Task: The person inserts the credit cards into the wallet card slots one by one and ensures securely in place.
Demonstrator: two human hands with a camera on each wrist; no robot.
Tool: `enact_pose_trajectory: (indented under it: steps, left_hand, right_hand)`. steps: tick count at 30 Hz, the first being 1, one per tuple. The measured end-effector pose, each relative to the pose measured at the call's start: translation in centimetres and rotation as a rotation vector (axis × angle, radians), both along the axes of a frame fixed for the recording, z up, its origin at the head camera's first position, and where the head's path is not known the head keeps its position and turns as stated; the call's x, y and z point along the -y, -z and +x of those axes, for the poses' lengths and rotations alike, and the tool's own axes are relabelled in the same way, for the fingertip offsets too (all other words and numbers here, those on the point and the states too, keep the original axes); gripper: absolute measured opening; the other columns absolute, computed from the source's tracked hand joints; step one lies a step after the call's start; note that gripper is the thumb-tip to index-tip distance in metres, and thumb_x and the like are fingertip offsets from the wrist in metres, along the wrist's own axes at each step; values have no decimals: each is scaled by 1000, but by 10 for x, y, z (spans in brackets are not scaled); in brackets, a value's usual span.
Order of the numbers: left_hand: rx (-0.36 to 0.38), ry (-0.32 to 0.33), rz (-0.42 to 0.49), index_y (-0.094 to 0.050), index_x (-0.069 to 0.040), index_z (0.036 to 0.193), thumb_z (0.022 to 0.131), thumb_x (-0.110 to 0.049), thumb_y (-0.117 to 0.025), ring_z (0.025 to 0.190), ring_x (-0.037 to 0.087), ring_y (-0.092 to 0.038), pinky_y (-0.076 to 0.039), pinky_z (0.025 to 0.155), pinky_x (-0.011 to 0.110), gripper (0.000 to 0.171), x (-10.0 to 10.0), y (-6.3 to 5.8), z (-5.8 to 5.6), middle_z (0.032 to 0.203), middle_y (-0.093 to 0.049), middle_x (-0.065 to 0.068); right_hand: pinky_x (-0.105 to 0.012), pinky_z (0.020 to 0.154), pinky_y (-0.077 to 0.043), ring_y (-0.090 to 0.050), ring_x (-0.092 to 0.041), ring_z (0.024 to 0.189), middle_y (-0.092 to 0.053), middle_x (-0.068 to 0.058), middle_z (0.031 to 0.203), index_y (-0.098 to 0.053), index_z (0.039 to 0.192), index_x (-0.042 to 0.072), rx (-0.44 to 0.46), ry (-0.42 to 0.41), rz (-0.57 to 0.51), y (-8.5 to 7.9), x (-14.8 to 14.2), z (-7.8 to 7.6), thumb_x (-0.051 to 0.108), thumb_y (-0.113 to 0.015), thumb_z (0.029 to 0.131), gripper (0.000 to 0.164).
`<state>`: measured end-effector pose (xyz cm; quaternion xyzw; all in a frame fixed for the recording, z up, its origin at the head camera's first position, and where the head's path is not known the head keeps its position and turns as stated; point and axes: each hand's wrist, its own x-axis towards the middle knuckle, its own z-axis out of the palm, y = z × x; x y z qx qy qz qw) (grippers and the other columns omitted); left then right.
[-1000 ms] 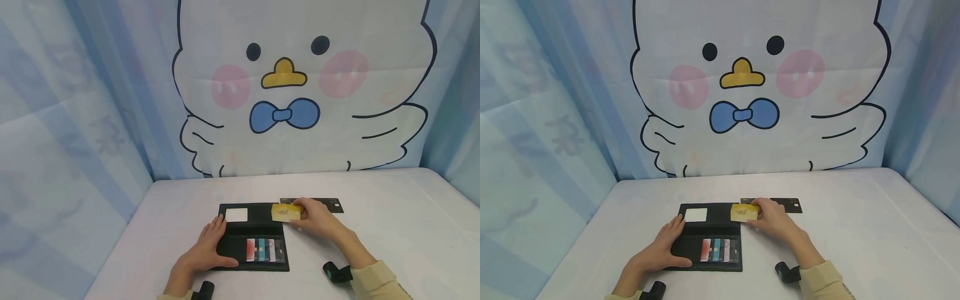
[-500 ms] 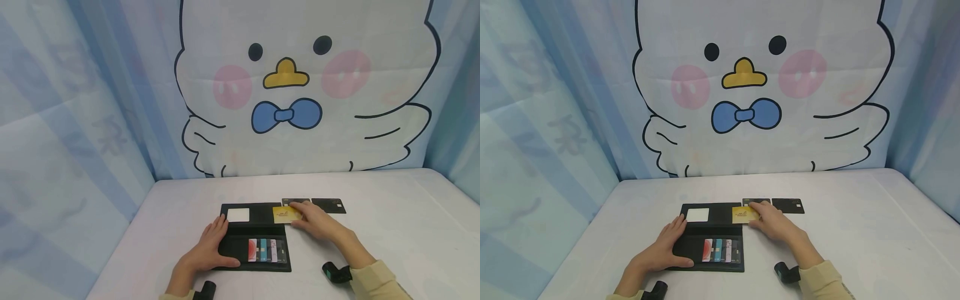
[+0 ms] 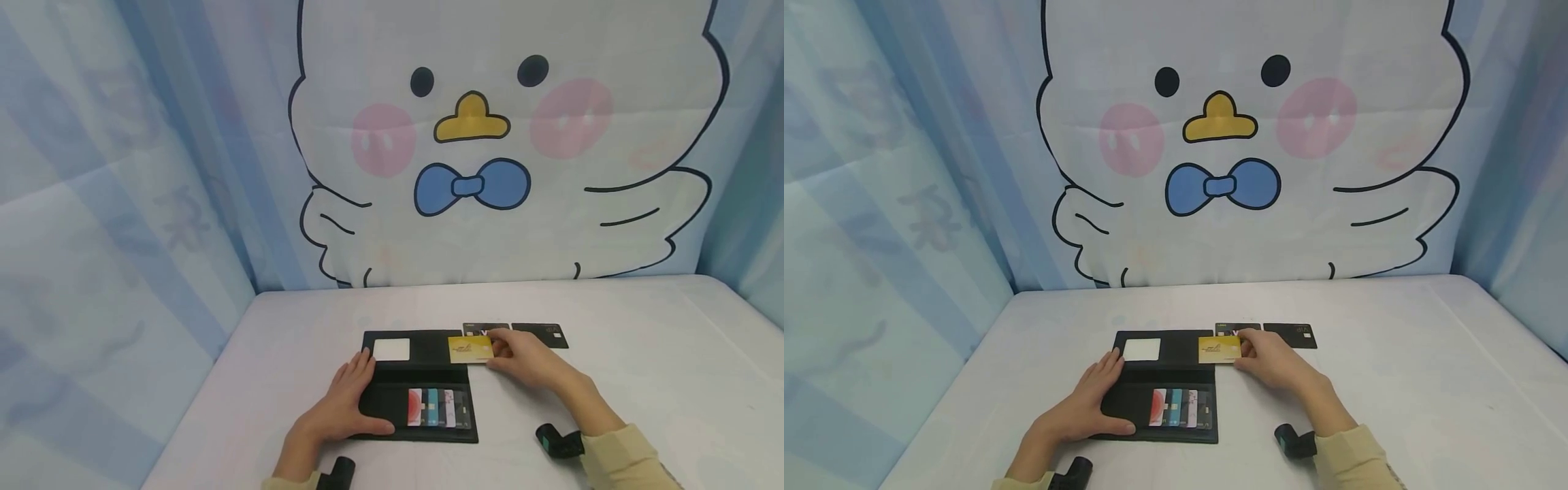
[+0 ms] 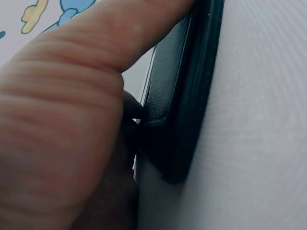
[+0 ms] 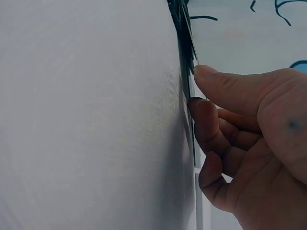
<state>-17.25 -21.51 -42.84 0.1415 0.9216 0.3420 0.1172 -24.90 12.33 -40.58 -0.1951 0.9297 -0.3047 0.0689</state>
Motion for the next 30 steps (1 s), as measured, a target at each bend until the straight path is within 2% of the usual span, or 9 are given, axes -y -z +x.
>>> enact_pose_trajectory:
  steps: [11, 30]
  left_hand:
    - [-3, -12, -8, -21, 5, 158, 75, -50, -86, 153, 35, -3, 0, 121, 55, 119, 1, 0, 2, 167, -7, 20]
    - [-2, -2, -6, -21, 3, 159, 75, -51, -85, 154, 33, -2, -1, 122, 55, 118, 1, 1, 0, 167, -6, 18]
  right_hand:
    - [-35, 73, -48, -52, -18, 83, -56, -2, 91, -53, 135, -12, 35, -29, -51, 5, 3, -2, 9, -74, 92, 51]
    - [-34, 73, -48, -53, -17, 82, -56, 0, 88, -55, 132, -11, 2, -66, -61, 7, 17, -3, 8, -74, 92, 49]
